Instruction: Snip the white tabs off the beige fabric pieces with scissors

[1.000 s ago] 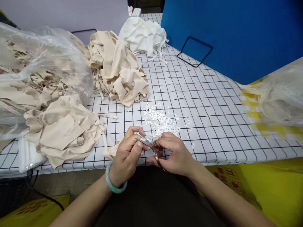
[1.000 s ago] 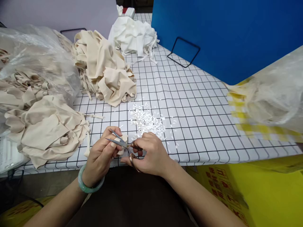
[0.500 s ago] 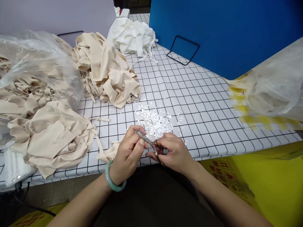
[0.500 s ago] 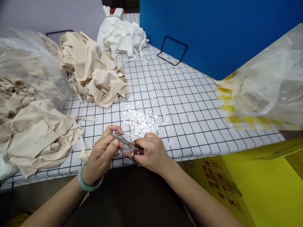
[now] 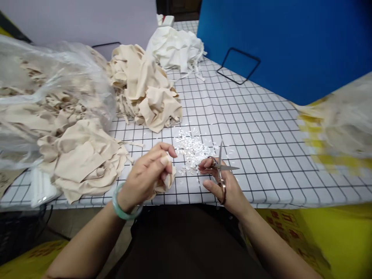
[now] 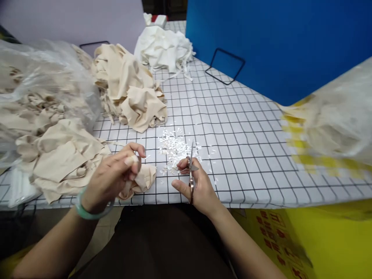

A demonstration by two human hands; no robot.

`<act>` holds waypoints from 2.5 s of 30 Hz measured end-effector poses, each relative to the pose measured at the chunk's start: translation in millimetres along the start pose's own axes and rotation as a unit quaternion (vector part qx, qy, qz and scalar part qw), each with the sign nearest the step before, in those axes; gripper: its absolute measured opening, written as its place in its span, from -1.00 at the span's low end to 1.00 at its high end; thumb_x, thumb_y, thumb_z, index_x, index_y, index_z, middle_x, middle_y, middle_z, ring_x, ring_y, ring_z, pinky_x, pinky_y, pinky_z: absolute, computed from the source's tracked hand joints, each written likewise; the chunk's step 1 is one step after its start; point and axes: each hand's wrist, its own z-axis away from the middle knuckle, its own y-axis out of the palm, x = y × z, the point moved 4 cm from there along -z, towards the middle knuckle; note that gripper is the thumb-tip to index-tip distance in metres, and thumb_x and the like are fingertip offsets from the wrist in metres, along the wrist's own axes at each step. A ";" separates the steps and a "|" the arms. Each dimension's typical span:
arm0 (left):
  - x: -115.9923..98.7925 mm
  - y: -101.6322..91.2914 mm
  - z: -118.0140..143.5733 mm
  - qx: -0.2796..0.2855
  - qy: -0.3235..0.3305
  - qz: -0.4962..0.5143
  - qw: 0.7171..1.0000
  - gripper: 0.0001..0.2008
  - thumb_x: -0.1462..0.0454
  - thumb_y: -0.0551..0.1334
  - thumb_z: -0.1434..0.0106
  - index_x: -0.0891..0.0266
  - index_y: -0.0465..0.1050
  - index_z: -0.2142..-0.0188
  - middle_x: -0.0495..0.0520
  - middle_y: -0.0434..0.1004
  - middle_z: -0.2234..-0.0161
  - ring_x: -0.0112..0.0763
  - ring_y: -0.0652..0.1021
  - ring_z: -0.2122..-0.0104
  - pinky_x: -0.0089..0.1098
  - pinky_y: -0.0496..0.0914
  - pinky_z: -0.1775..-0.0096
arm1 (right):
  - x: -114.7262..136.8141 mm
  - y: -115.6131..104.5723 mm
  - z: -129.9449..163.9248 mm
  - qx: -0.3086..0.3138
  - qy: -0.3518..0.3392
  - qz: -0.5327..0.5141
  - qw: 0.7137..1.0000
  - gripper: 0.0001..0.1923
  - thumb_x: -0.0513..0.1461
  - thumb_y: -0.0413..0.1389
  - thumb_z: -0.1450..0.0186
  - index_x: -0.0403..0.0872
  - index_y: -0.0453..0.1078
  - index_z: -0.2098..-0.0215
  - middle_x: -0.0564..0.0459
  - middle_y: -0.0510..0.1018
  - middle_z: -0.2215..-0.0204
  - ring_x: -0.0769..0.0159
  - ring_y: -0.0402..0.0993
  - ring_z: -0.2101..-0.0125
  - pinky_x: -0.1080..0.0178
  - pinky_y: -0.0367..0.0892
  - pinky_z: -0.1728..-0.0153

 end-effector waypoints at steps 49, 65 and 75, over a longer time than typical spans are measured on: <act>5.4 -96.1 51.1 0.003 0.082 -0.470 0.879 -0.86 0.36 0.09 -0.28 0.26 0.40 0.37 0.11 0.48 0.36 -0.32 0.46 0.36 -0.33 0.39 0.32 | 76.5 52.5 -40.5 -0.064 -0.091 -0.092 0.990 -0.73 -0.20 0.21 -0.22 0.05 0.15 0.32 0.01 0.37 0.29 0.26 0.41 0.31 0.26 0.37 0.42; -86.4 -82.4 -12.1 -0.038 0.192 -0.161 0.967 -0.79 0.14 0.16 -0.40 0.21 0.49 0.20 -0.01 0.56 0.22 -0.40 0.61 0.23 -0.38 0.47 0.29 | 167.1 85.3 -74.7 0.050 -0.156 -0.144 0.976 -0.78 -0.23 0.30 -0.14 0.03 0.32 0.36 0.17 0.43 0.45 0.33 0.46 0.50 0.25 0.40 0.53; -8.1 -66.7 30.6 -0.021 0.216 -0.199 0.956 -0.69 0.12 -0.01 -0.46 0.20 0.41 0.24 0.08 0.47 0.29 -0.33 0.49 0.27 -0.29 0.41 0.19 | 190.6 60.4 -74.9 -0.038 -0.217 -0.092 0.971 -0.87 -0.20 0.29 -0.17 0.07 0.41 0.37 0.09 0.51 0.38 0.12 0.56 0.33 0.09 0.51 0.36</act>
